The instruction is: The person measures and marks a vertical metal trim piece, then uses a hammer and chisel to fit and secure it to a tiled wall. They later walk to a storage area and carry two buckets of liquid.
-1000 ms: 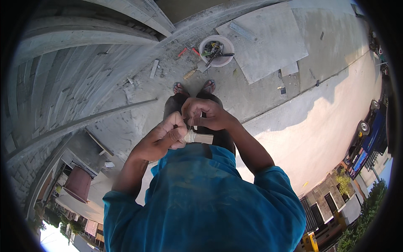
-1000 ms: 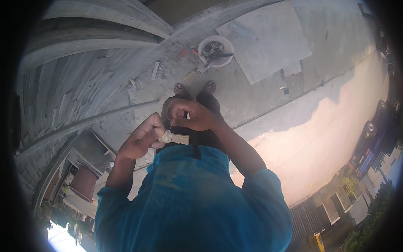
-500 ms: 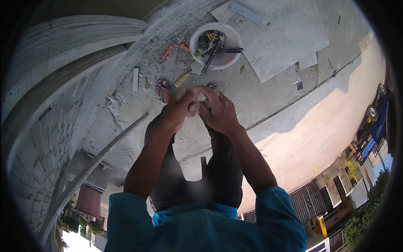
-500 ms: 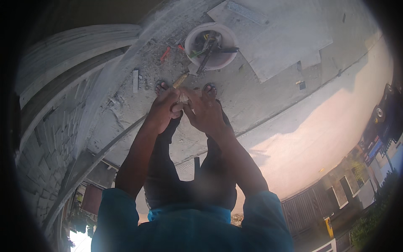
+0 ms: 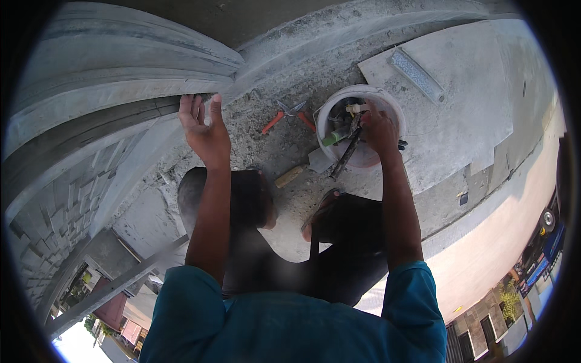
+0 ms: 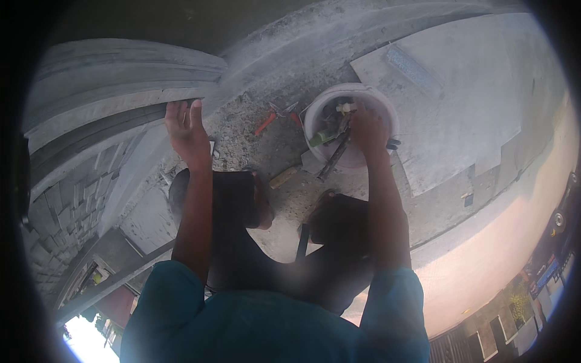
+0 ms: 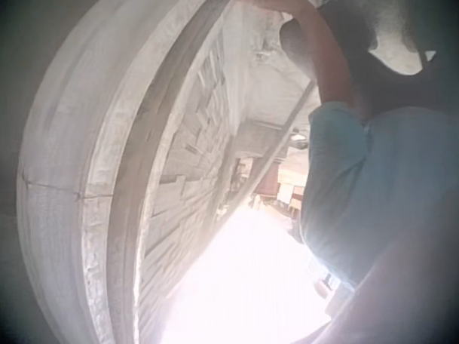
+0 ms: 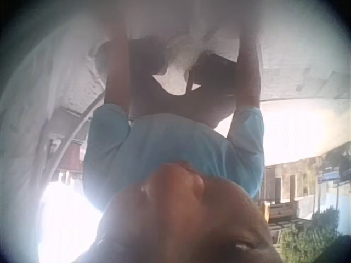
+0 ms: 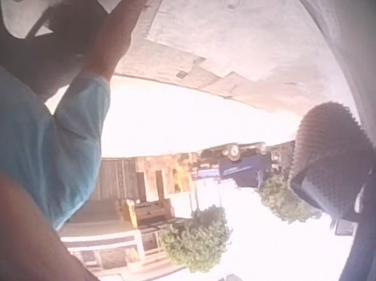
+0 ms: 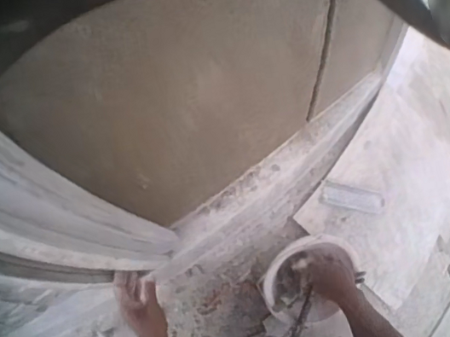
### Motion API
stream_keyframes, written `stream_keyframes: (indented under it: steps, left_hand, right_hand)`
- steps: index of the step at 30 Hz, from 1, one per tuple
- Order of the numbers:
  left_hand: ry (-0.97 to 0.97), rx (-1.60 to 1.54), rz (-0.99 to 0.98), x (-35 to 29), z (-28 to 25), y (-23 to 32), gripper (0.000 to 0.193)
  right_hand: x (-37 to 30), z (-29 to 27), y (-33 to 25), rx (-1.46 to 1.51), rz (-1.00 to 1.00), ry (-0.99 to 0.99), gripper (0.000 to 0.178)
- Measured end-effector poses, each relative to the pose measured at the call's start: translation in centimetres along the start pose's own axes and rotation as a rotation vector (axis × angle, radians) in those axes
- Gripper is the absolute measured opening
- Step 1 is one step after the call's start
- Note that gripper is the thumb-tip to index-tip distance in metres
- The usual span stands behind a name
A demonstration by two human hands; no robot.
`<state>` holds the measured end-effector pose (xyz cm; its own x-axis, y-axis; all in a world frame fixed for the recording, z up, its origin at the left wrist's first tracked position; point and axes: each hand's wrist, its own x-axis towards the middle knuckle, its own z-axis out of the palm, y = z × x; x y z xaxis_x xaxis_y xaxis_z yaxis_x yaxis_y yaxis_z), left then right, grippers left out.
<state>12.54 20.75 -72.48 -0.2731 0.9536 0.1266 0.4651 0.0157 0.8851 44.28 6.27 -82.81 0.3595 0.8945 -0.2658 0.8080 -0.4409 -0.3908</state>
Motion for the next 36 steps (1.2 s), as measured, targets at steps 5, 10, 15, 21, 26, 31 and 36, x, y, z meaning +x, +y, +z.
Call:
stream_keyframes:
  steps: [5, 10, 15, 21, 26, 31, 36]
  left_hand:
    - [0.081, -0.195, -0.003, 1.1, 4.0, 0.2, 0.035]
    - [0.138, -0.004, -0.01, 1.2, 4.2, -0.3, 0.027]
    - [0.097, 0.063, 0.038, 1.2, 3.2, -0.8, 0.026]
    - [0.088, 0.089, 0.03, 1.4, 3.0, -1.8, 0.023]
    - [0.107, 0.087, 0.106, 1.6, 3.1, -2.5, 0.02]
    - [0.143, 0.009, 0.074, 1.7, 3.2, -2.5, 0.017]
    - [0.146, 0.07, 0.01, 1.9, 3.1, -3.2, 0.017]
  right_hand:
    - [2.2, -2.0, -11.5, 0.479, -0.253, 0.197, 0.022]
    - [5.7, 1.9, -22.1, 0.586, -0.436, 0.229, 0.018]
    - [7.1, 4.4, -23.6, 0.47, -0.605, 0.445, 0.018]
    - [8.6, 5.3, -23.9, 0.353, -0.759, 0.598, 0.012]
    - [9.1, 5.2, -24.2, 0.394, -0.778, 0.587, 0.009]
    - [9.2, 5.1, -24.3, 0.385, -0.813, 0.557, 0.01]
    - [8.8, 5.7, -25.2, 0.411, -0.754, 0.597, 0.012]
